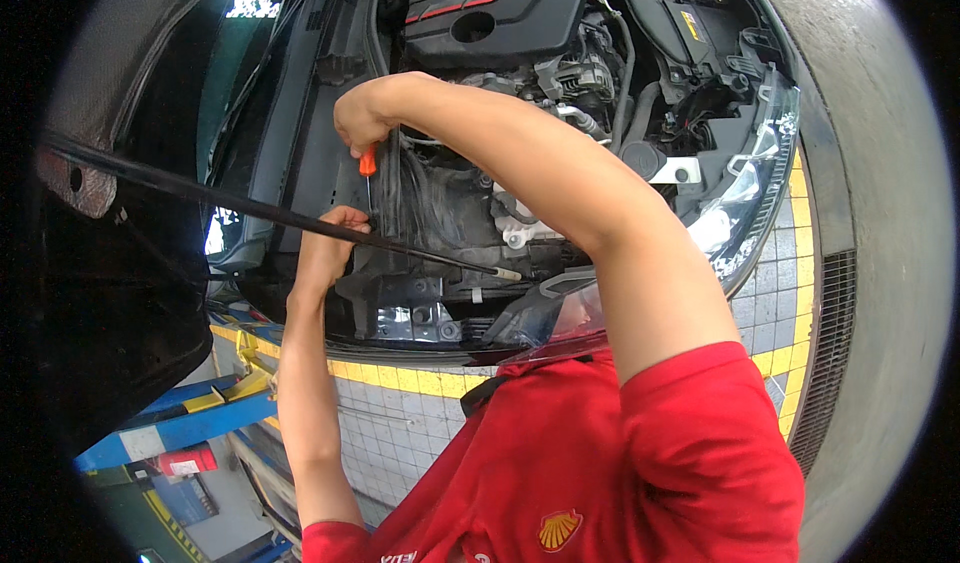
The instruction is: The person unpacks two new car engine mounts from a cardboard box and bubble wrap, then removes two black plastic engine bay covers from a car with the hood open using a screwdriver. The covers are placed aside.
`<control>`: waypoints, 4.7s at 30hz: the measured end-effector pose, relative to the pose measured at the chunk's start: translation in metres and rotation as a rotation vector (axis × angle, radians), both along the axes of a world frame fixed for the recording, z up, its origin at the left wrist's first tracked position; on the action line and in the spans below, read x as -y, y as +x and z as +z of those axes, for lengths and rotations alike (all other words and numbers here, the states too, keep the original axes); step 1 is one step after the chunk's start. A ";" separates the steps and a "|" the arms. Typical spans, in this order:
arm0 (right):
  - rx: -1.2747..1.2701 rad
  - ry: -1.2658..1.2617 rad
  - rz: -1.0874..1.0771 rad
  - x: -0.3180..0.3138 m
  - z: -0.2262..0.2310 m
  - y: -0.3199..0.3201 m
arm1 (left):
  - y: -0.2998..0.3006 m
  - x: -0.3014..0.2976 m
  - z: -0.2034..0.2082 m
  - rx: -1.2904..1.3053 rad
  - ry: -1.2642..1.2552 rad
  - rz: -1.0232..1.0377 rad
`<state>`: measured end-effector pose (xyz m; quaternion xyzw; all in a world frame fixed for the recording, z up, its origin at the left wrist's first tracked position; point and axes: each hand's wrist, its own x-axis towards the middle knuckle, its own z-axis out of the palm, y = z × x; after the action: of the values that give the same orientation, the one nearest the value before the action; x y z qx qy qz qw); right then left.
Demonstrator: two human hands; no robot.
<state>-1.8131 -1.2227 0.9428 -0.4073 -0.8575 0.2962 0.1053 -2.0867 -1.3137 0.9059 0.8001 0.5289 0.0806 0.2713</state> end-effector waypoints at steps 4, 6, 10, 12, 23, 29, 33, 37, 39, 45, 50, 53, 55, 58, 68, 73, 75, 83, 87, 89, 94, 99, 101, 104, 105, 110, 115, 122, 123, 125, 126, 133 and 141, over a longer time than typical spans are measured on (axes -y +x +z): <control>0.024 -0.024 0.059 -0.010 -0.002 0.002 | -0.005 -0.001 -0.002 0.023 0.072 -0.067; 0.031 -0.020 0.048 -0.010 -0.005 0.002 | -0.003 -0.001 0.000 0.033 0.084 -0.118; 0.122 0.087 0.102 -0.008 -0.008 0.000 | 0.002 0.001 0.003 0.060 0.010 -0.038; 0.166 0.165 0.100 -0.007 -0.008 -0.001 | 0.003 -0.001 0.004 0.037 0.019 -0.032; 0.046 0.033 0.192 0.002 -0.002 0.006 | -0.007 0.012 0.012 0.086 0.017 -0.093; 0.077 0.073 0.183 0.002 0.011 0.008 | -0.002 0.016 0.008 0.082 0.076 0.011; 0.064 0.123 0.145 0.009 0.008 0.009 | 0.001 0.011 0.001 0.104 0.052 0.040; 0.058 0.126 0.144 0.011 0.008 0.009 | 0.000 0.012 -0.002 0.154 0.008 0.105; 0.086 0.166 0.163 0.012 0.011 0.007 | 0.000 0.013 -0.002 0.181 0.014 0.072; 0.184 0.254 0.158 0.021 0.026 -0.001 | 0.001 0.010 0.000 0.196 0.035 -0.020; 0.239 0.348 0.169 0.035 0.037 -0.005 | 0.000 0.010 0.002 0.135 0.150 -0.100; 0.270 0.425 0.147 0.044 0.036 -0.012 | 0.000 0.010 0.001 0.138 0.144 -0.066; 0.291 0.451 0.164 0.045 0.032 -0.014 | 0.000 0.010 0.001 0.105 0.097 -0.026; 0.294 0.378 0.140 0.036 0.022 -0.006 | -0.001 0.010 0.002 0.102 0.070 -0.005; 0.184 0.406 0.164 0.038 0.012 0.013 | 0.000 0.005 -0.002 0.113 0.065 -0.024; 0.310 0.495 0.213 0.052 0.048 -0.011 | -0.004 0.002 -0.003 0.088 0.051 -0.038; 0.357 0.506 0.184 0.060 0.057 -0.020 | -0.006 0.002 -0.004 0.080 0.067 -0.055; 0.357 0.594 0.218 0.062 0.045 -0.028 | -0.005 0.009 -0.003 0.101 0.073 -0.017; 0.203 0.484 0.208 0.040 0.016 0.002 | -0.004 0.010 -0.004 0.198 0.050 -0.033; 0.148 0.409 0.196 0.033 0.003 0.011 | -0.004 0.009 -0.004 0.145 0.057 -0.020; 0.120 0.371 0.178 0.023 -0.015 0.012 | -0.002 0.003 0.004 0.076 0.010 -0.031; 0.251 0.434 0.173 0.015 -0.013 0.007 | 0.011 -0.008 0.024 -0.135 -0.085 -0.056; 0.254 0.323 0.142 0.011 -0.008 0.010 | 0.019 -0.013 0.029 -0.181 -0.132 -0.040; 0.189 0.427 0.060 0.012 -0.003 0.023 | 0.024 -0.020 0.032 -0.212 -0.221 -0.024; 0.159 0.418 0.031 0.015 -0.002 0.028 | 0.025 -0.023 0.031 -0.193 -0.249 -0.030; -0.022 0.490 -0.095 0.045 -0.008 0.066 | 0.021 -0.028 0.027 -0.263 -0.213 -0.060; -0.248 0.405 -0.187 0.086 -0.014 0.103 | 0.021 -0.021 0.026 -0.208 -0.117 -0.067; -0.341 0.266 -0.399 0.155 -0.025 0.138 | 0.036 0.001 0.023 -0.327 0.124 -0.050; -0.352 0.245 -0.407 0.166 -0.028 0.143 | 0.035 0.002 0.023 -0.306 0.118 -0.040; -0.362 0.217 -0.465 0.186 -0.037 0.151 | 0.034 0.002 0.022 -0.301 0.114 -0.007; -0.370 0.189 -0.511 0.195 -0.041 0.153 | 0.032 0.001 0.021 -0.300 0.087 -0.003; -0.542 0.067 -0.736 0.235 -0.060 0.151 | 0.027 -0.012 0.023 -0.184 -0.066 -0.011; -0.652 0.019 -0.738 0.242 -0.071 0.141 | 0.042 -0.015 0.036 -0.321 -0.077 -0.068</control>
<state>-1.6720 -1.4647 0.8721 -0.5690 -0.5810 0.3433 0.4699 -2.0445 -1.2991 0.9418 0.8092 0.5406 -0.0778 0.2163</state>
